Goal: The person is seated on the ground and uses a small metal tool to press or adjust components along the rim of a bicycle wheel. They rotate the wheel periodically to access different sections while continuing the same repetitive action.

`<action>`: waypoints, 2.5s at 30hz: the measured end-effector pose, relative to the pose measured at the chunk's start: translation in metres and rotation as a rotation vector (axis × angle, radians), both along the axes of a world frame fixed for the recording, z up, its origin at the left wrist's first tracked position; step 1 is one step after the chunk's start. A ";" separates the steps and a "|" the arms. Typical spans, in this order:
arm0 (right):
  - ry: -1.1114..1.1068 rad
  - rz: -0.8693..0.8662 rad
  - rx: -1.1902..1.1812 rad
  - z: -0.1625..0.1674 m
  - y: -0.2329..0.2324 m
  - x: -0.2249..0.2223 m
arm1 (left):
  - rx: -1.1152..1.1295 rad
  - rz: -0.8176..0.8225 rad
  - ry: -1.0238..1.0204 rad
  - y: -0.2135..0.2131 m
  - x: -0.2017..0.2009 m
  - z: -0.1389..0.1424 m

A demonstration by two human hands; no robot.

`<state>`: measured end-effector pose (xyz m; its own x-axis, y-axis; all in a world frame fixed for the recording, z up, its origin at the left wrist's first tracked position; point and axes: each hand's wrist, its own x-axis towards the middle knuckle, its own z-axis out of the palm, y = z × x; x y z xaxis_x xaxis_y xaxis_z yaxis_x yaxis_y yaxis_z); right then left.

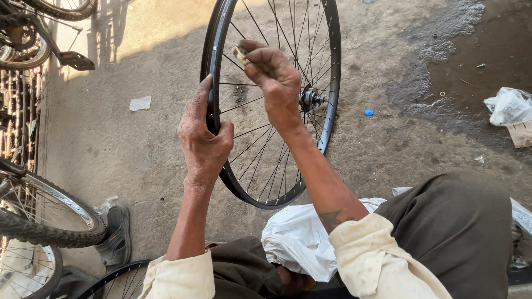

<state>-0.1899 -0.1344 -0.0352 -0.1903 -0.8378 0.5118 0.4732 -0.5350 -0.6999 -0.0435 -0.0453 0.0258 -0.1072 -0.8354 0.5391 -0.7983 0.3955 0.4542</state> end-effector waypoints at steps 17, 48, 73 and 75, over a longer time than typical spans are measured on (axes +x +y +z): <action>0.437 0.092 -0.125 0.012 0.000 -0.002 | -0.055 -0.026 0.023 -0.002 0.007 -0.004; 0.252 0.613 0.202 0.040 -0.001 0.001 | -0.035 0.112 0.066 0.000 0.006 -0.005; 0.786 -0.052 -0.165 0.062 0.000 0.007 | -0.008 0.113 0.113 -0.016 -0.002 0.008; 0.863 -0.229 -0.268 0.061 0.001 0.012 | 0.020 0.127 0.118 -0.016 -0.004 0.007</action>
<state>-0.1778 -0.1331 0.0259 0.2000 -0.6605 0.7237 -0.2903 -0.7454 -0.6000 -0.0472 -0.0614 0.0327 0.0629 -0.8490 0.5247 -0.7819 0.2848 0.5546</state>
